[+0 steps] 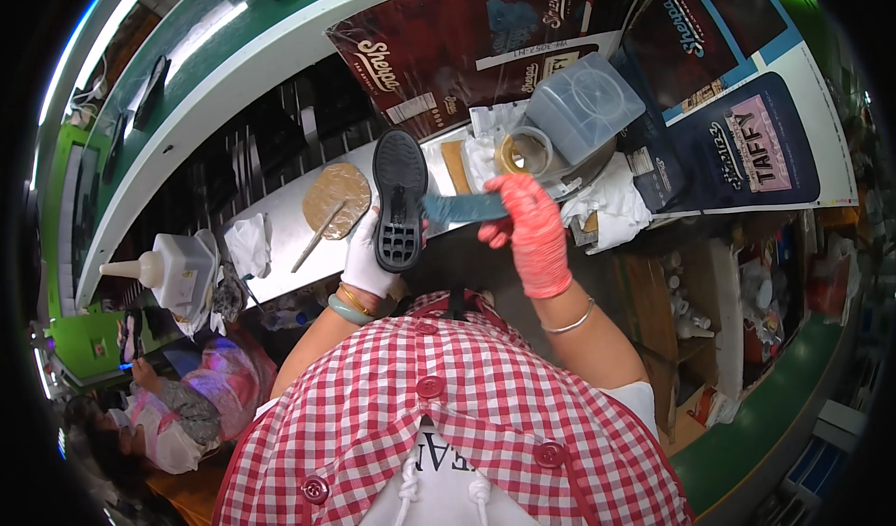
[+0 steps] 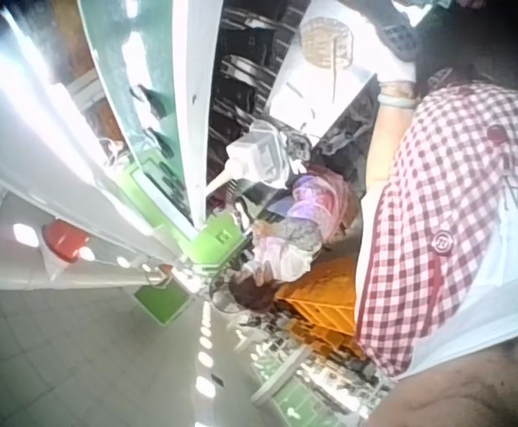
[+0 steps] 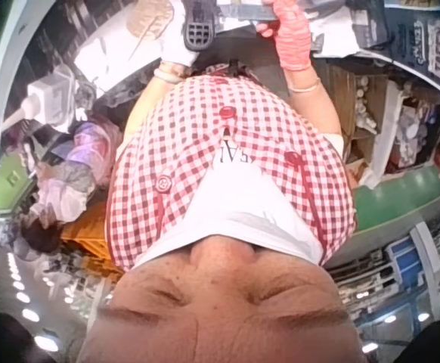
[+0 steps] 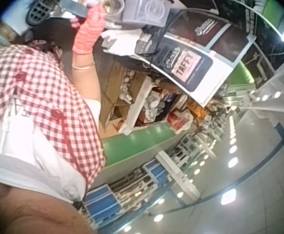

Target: The person scrubs the sole of a black slipper using a blue brush and a cleaning solution. They repeatedly dip the brush into a container of liquid and scrub the slipper's textured bottom, then place the slipper on a green shelf. The process is repeated for multiple slippers.

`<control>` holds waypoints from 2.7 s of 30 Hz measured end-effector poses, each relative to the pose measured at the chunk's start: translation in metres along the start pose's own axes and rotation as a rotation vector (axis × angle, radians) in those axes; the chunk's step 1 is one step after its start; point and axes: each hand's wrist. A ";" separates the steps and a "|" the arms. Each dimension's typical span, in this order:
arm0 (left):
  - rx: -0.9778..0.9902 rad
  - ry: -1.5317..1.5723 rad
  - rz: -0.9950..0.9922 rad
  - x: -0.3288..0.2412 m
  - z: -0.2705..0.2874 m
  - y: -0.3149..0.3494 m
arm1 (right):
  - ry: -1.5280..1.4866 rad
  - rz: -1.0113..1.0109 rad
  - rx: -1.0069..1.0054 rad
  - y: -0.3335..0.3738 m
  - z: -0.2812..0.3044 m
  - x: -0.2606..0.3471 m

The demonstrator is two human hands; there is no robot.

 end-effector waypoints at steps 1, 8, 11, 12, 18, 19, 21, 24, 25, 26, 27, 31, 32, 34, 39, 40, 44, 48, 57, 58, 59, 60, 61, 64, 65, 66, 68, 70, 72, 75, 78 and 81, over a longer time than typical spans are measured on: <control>0.025 -0.019 0.021 0.000 -0.003 0.001 | -0.009 0.061 -0.045 -0.006 0.009 0.003; -0.004 -0.051 0.105 0.003 0.007 0.010 | 0.086 0.081 -0.259 -0.049 0.071 0.004; -0.024 -0.073 0.109 0.004 0.009 0.012 | 0.212 0.085 -0.360 -0.059 0.078 -0.006; -0.026 -0.079 0.107 0.003 0.008 0.013 | 0.231 0.093 -0.393 -0.060 0.077 -0.008; -0.027 -0.058 0.163 0.000 0.008 0.017 | 0.438 0.159 -0.464 -0.082 0.091 -0.039; -0.003 -0.028 0.181 -0.001 0.013 0.017 | 0.468 0.162 -0.468 -0.084 0.091 -0.039; 0.046 0.032 0.217 -0.003 0.025 0.018 | 0.392 0.141 -0.484 -0.083 0.090 -0.037; 0.046 0.068 0.244 -0.004 0.027 0.021 | 0.347 0.124 -0.488 -0.081 0.086 -0.029; 0.038 0.081 0.250 -0.004 0.027 0.021 | 0.342 0.121 -0.487 -0.080 0.085 -0.028; 0.030 0.095 0.255 -0.005 0.028 0.022 | 0.341 0.117 -0.476 -0.080 0.085 -0.028; 0.022 0.108 0.261 -0.005 0.029 0.023 | 0.340 0.113 -0.465 -0.081 0.085 -0.029; -0.004 0.110 0.258 -0.005 0.036 0.027 | 0.246 0.089 -0.410 -0.089 0.097 -0.038; -0.011 0.103 0.254 -0.006 0.038 0.027 | 0.197 0.033 -0.428 -0.087 0.101 -0.036; 0.006 0.095 0.238 -0.008 0.038 0.029 | 0.095 -0.078 -0.463 -0.080 0.103 -0.029; 0.023 0.123 0.215 -0.013 0.027 0.034 | -0.135 -0.035 -0.171 -0.044 0.034 -0.011; 0.023 0.108 0.212 -0.015 0.024 0.036 | -0.097 -0.013 -0.136 -0.031 0.012 -0.002; 0.062 0.108 0.195 -0.021 0.008 0.041 | -0.009 0.010 -0.093 -0.001 -0.041 0.009; 0.124 0.074 0.161 -0.025 -0.003 0.046 | 0.014 0.001 -0.047 0.001 -0.055 0.003; 0.101 0.006 0.110 -0.029 -0.017 0.051 | 0.125 0.003 -0.027 0.012 -0.064 0.009; 0.124 0.015 0.116 -0.028 -0.015 0.049 | 0.140 0.015 -0.023 0.013 -0.065 0.008; 0.130 0.004 0.106 -0.028 -0.015 0.048 | 0.154 0.028 -0.020 0.014 -0.065 0.006; 0.136 -0.006 0.097 -0.027 -0.015 0.045 | 0.168 0.040 -0.017 0.016 -0.066 0.005; 0.142 -0.016 0.086 -0.027 -0.016 0.043 | 0.166 0.035 -0.011 0.017 -0.067 0.005; 0.098 -0.017 0.054 -0.026 -0.020 0.039 | 0.183 0.027 0.000 0.021 -0.068 0.002; 0.076 -0.005 0.043 -0.026 -0.023 0.037 | 0.203 0.030 -0.002 0.021 -0.067 -0.002; 0.054 0.006 0.031 -0.024 -0.026 0.035 | 0.224 0.034 -0.005 0.022 -0.067 -0.003; 0.048 0.050 0.013 -0.024 -0.029 0.030 | 0.230 0.046 0.004 0.025 -0.068 -0.003; 0.081 0.113 -0.002 -0.024 -0.031 0.027 | 0.238 0.043 0.008 0.028 -0.069 0.000; 0.080 0.129 -0.004 -0.025 -0.034 0.026 | 0.249 0.023 0.009 0.032 -0.072 0.006; 0.082 0.146 0.012 -0.024 -0.036 0.025 | 0.268 0.031 0.022 0.034 -0.070 0.006; 0.142 0.144 0.052 -0.026 -0.034 0.026 | 0.254 0.008 0.056 0.039 -0.072 0.010; 0.132 0.129 0.091 -0.027 -0.035 0.026 | 0.258 -0.011 0.080 0.042 -0.071 0.011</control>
Point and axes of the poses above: each hand's wrist, its own y-axis away from the middle knuckle, its own z-axis out of the back of the hand, x = y × z, and after that the axes turned 10 degrees about -z, right-handed
